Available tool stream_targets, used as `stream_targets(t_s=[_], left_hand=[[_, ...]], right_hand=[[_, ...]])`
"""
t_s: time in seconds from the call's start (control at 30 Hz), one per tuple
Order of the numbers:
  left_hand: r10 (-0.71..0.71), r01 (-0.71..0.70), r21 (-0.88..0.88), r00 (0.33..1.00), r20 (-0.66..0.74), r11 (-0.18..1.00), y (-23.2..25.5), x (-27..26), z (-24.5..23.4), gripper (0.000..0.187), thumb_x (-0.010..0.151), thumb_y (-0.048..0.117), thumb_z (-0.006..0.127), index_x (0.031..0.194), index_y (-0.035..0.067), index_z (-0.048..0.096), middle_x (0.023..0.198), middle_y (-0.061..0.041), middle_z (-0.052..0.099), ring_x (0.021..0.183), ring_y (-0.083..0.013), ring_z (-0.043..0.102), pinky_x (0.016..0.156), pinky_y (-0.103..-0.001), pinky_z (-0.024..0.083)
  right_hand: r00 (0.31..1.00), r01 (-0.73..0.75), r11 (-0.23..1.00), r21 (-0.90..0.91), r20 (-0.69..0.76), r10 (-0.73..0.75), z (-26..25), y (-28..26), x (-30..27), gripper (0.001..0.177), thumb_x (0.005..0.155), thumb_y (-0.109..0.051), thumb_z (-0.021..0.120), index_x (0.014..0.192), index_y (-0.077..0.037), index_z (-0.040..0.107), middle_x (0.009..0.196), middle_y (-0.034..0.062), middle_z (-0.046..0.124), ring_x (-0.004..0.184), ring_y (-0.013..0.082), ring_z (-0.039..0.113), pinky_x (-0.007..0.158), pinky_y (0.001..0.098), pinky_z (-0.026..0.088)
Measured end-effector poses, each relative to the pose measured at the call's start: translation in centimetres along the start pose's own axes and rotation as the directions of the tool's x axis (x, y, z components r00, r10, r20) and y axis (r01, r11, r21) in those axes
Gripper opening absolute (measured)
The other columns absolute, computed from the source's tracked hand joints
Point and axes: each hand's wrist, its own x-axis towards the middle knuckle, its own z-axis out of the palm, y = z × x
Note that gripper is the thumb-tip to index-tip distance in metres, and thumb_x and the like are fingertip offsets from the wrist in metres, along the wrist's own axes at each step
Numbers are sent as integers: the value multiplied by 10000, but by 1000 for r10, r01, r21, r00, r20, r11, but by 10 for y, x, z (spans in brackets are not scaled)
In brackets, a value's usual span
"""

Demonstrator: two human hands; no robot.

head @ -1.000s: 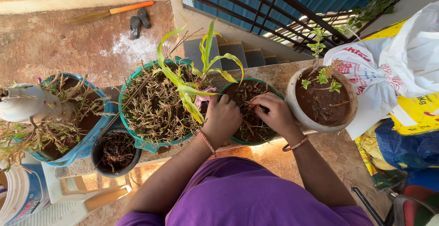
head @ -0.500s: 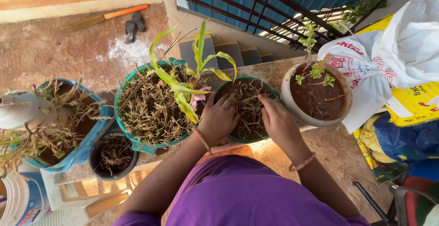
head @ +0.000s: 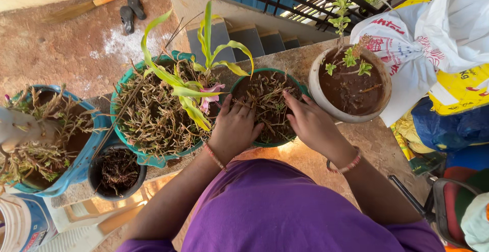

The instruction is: The person is weeding potted plants on a balcony. They pull out dry weeds and debris from the soil of several pots by hand and discard them. The person also uses a thin stick to loosen the soil in one of the pots.

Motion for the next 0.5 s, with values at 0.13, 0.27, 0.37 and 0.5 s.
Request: stream_targets(t_s=[0.13, 0.27, 0.37, 0.5], left_hand=[[73, -74, -12, 991, -114, 997, 6, -16, -17, 474, 920, 432, 635, 1187, 48, 715, 1238, -112, 693, 1242, -257, 605, 1181, -540, 318], [206, -219, -115, 972, -117, 969, 8, -21, -19, 422, 948, 379, 640, 1221, 66, 717, 1322, -89, 681, 1308, -232, 582, 1178, -497, 351], [260, -274, -111, 957, -127, 955, 9, -18, -19, 436, 931, 375, 646, 1226, 65, 727, 1333, -82, 681, 1311, -224, 577, 1164, -477, 369], [262, -276, -135, 958, -113, 952, 11, -14, -22, 379, 954, 367, 664, 1178, 72, 743, 1282, -75, 706, 1292, -221, 595, 1164, -481, 398]], right_hand=[[969, 128, 989, 68, -219, -110, -5, -7, -31, 493, 1005, -59, 572, 1461, 59, 426, 1153, 175, 754, 1077, 295, 740, 1182, 505, 419], [980, 135, 990, 33, -152, -129, -3, -11, -40, 514, 938, -27, 565, 1425, 92, 450, 1118, 180, 752, 1056, 285, 738, 1160, 526, 403], [966, 199, 979, -52, -156, -205, -4, -13, -38, 472, 923, -15, 556, 1375, 87, 466, 1192, 212, 735, 1106, 291, 715, 1197, 490, 392], [988, 95, 995, 2, 118, -95, -17, -2, -32, 496, 931, -36, 568, 1400, 94, 470, 1085, 169, 747, 1009, 243, 725, 1256, 497, 356]])
